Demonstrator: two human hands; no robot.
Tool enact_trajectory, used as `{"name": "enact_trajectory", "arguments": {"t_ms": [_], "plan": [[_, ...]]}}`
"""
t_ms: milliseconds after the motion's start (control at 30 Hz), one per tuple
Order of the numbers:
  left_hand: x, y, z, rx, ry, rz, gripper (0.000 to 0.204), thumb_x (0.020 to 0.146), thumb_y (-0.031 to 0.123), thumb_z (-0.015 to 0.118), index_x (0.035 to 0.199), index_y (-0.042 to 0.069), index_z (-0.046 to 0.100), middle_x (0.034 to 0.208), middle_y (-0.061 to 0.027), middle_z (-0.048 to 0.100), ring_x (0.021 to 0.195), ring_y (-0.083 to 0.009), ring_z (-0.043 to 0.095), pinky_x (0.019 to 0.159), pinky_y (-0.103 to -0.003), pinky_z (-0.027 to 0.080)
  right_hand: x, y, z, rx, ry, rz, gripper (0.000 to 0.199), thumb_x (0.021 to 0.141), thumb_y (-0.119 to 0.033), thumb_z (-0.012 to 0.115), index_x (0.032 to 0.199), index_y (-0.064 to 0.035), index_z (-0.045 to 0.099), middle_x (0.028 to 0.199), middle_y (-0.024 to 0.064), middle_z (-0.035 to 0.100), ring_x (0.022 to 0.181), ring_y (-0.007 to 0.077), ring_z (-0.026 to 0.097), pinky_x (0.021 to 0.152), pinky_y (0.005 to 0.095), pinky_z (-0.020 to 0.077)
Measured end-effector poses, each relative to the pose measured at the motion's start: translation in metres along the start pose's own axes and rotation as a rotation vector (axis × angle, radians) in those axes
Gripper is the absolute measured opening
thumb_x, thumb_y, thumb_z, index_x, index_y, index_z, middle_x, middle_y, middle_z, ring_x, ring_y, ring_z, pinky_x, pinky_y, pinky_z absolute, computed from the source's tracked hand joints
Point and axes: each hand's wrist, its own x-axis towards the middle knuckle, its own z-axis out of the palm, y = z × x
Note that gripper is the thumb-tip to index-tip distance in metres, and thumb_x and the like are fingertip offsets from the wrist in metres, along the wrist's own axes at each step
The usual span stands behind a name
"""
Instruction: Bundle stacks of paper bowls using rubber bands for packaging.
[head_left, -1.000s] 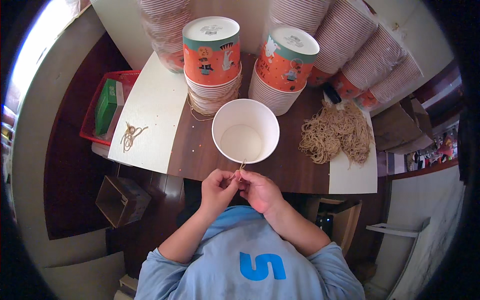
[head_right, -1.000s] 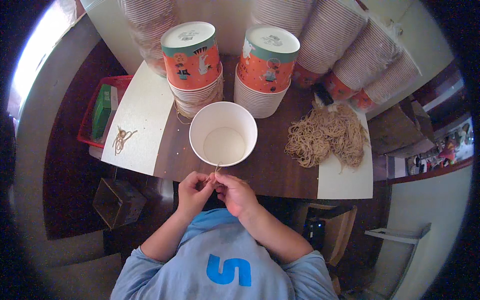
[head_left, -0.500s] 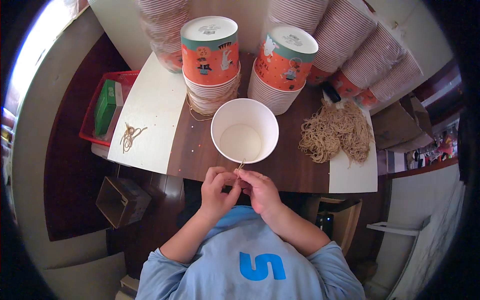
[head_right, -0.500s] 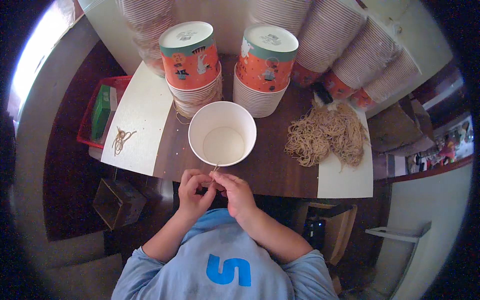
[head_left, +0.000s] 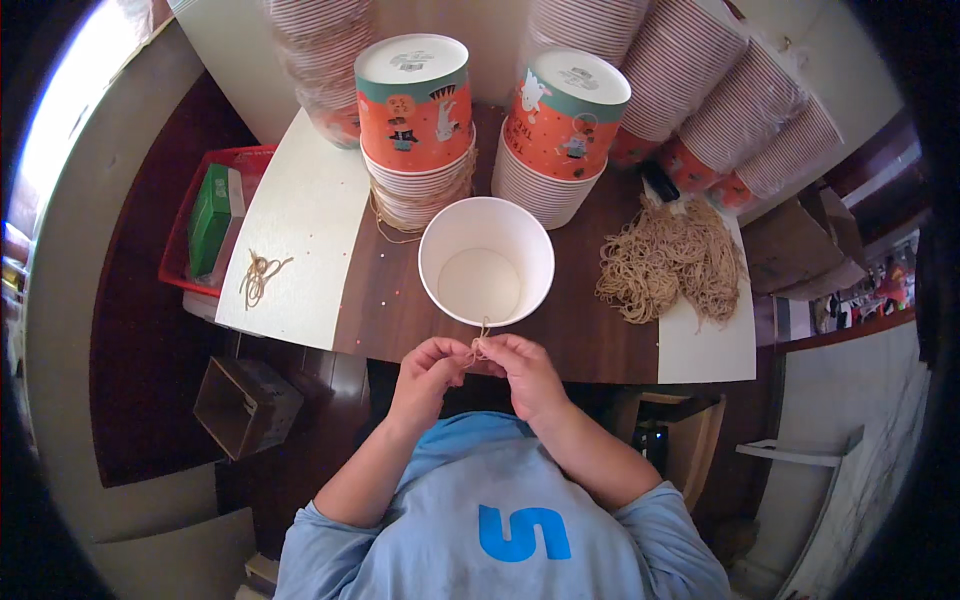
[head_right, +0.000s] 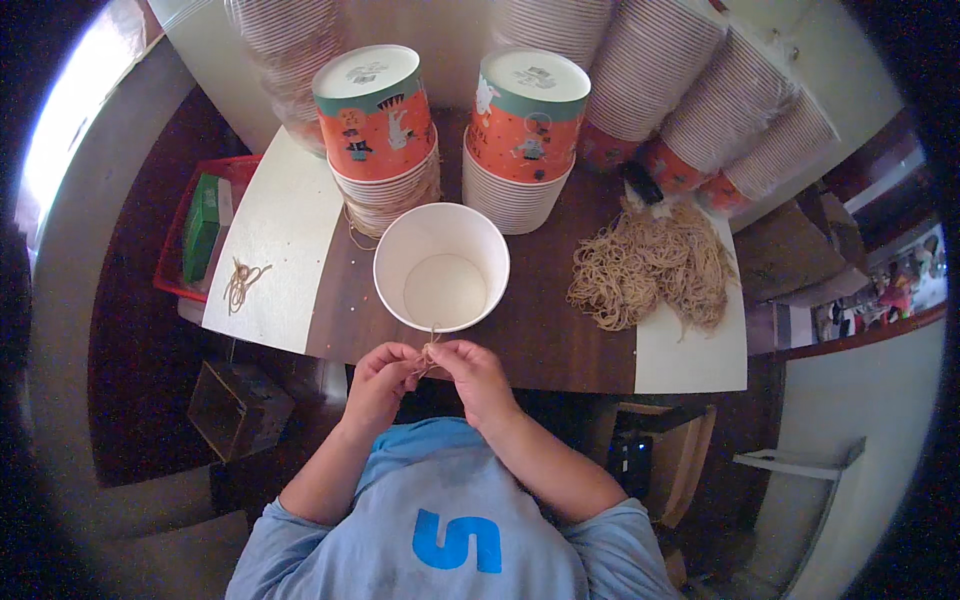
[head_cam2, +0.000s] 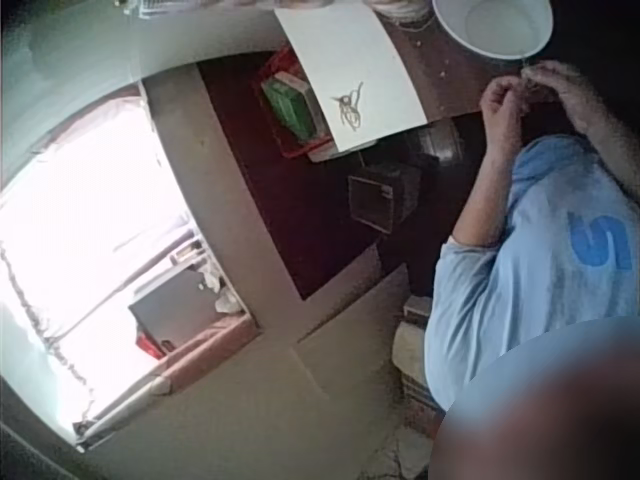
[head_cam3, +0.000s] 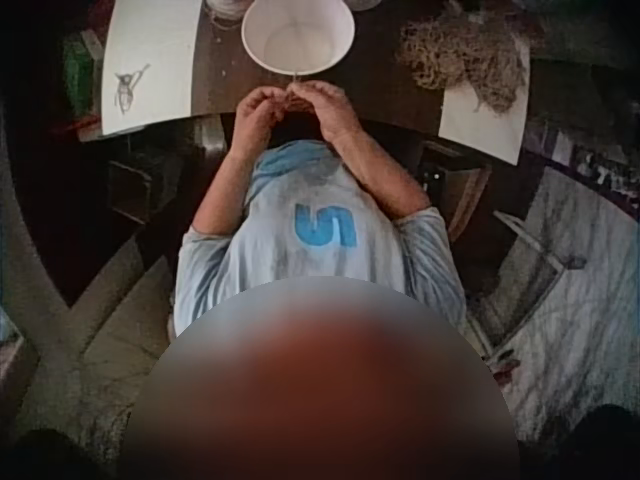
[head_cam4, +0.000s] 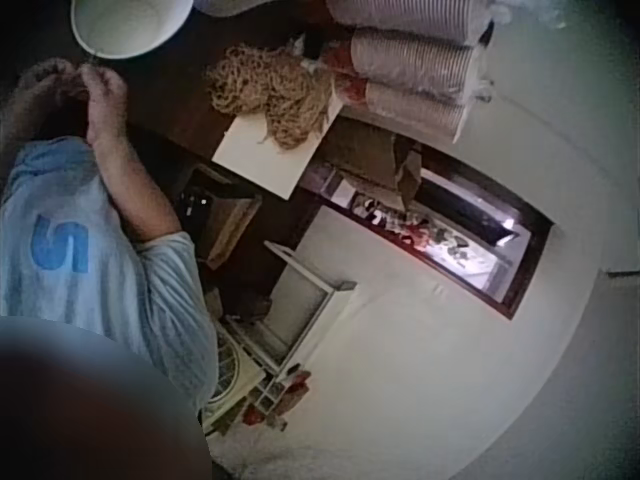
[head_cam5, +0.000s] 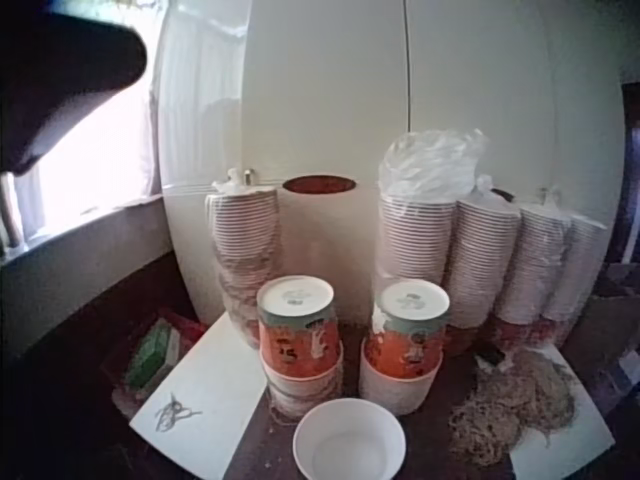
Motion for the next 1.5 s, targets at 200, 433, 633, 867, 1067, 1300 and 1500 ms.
{"name": "enact_trajectory", "arguments": {"t_ms": [200, 433, 633, 867, 1067, 1300, 1500], "plan": [[-0.007, -0.005, 0.014, 0.37, 0.061, 0.419, 0.033, 0.079, -0.003, 0.064, 0.111, 0.002, 0.054, 0.093, -0.0028, 0.06, 0.071, -0.0067, 0.054, 0.063, -0.02, 0.045, 0.001, 0.002, -0.002, -0.042, 0.029, -0.02, 0.016, 0.09, -0.016, 0.06, 0.093, 0.0, 0.063, 0.09, 0.0072, 0.066, 0.083, 0.0139, 0.063, 0.082, 0.0279, 0.0491], [-0.01, 0.004, 0.013, 0.679, 0.05, 0.544, 0.035, 0.078, 0.0, 0.07, 0.111, 0.002, 0.059, 0.09, -0.0018, 0.06, 0.072, -0.0066, 0.054, 0.06, -0.019, 0.045, 0.004, 0.009, -0.01, -0.027, 0.008, -0.042, 0.016, 0.089, -0.015, 0.061, 0.093, 0.0001, 0.062, 0.09, 0.0074, 0.065, 0.083, 0.0132, 0.062, 0.081, 0.0274, 0.0492], [-0.01, 0.007, 0.015, 0.826, 0.033, 0.62, 0.026, 0.078, -0.002, 0.068, 0.104, 0.002, 0.066, 0.082, -0.005, 0.061, 0.07, -0.0094, 0.056, 0.061, -0.021, 0.045, 0.0, 0.004, -0.005, 0.017, -0.023, -0.025, 0.015, 0.089, -0.015, 0.061, 0.092, -0.0006, 0.061, 0.09, 0.0079, 0.065, 0.083, 0.014, 0.062, 0.082, 0.0273, 0.0491], [-0.009, 0.004, 0.015, 0.822, 0.105, 0.605, 0.014, 0.079, -0.002, 0.067, 0.093, 0.002, 0.067, 0.083, -0.0062, 0.065, 0.072, -0.0104, 0.059, 0.063, -0.022, 0.047, 0.003, 0.0, -0.009, -0.031, 0.031, 0.133, 0.014, 0.087, -0.019, 0.061, 0.093, -0.0066, 0.063, 0.091, 0.0053, 0.067, 0.084, 0.0137, 0.064, 0.08, 0.0262, 0.0469], [-0.006, 0.002, 0.013, 0.678, 0.135, 0.514, 0.007, 0.082, 0.0, 0.065, 0.089, 0.001, 0.065, 0.084, -0.0043, 0.065, 0.072, -0.0082, 0.058, 0.065, -0.021, 0.046, 0.006, 0.004, -0.003, 0.053, 0.014, 0.085, 0.014, 0.086, -0.021, 0.061, 0.095, -0.0108, 0.064, 0.089, 0.0001, 0.066, 0.078, 0.0099, 0.059, 0.068, 0.0234, 0.04], [-0.002, 0.0, 0.006, 0.622, 0.18, 0.493, 0.008, 0.083, 0.003, 0.065, 0.09, 0.0, 0.065, 0.085, -0.0058, 0.065, 0.074, -0.0098, 0.062, 0.067, -0.022, 0.05, 0.012, 0.005, -0.021, -0.155, 0.179, -0.005, 0.013, 0.088, -0.02, 0.06, 0.093, -0.0088, 0.064, 0.088, 0.0003, 0.065, 0.073, 0.0083, 0.054, 0.07, 0.0244, 0.0443], [-0.001, -0.002, 0.006, 0.54, 0.157, 0.41, 0.007, 0.084, 0.002, 0.064, 0.09, -0.001, 0.064, 0.086, -0.0035, 0.065, 0.077, -0.008, 0.06, 0.07, -0.021, 0.048, 0.013, 0.005, -0.023, -0.28, 0.093, -0.145, 0.015, 0.089, -0.02, 0.06, 0.097, -0.0078, 0.064, 0.091, 0.0003, 0.066, 0.081, 0.0074, 0.055, 0.074, 0.0234, 0.044]]}}
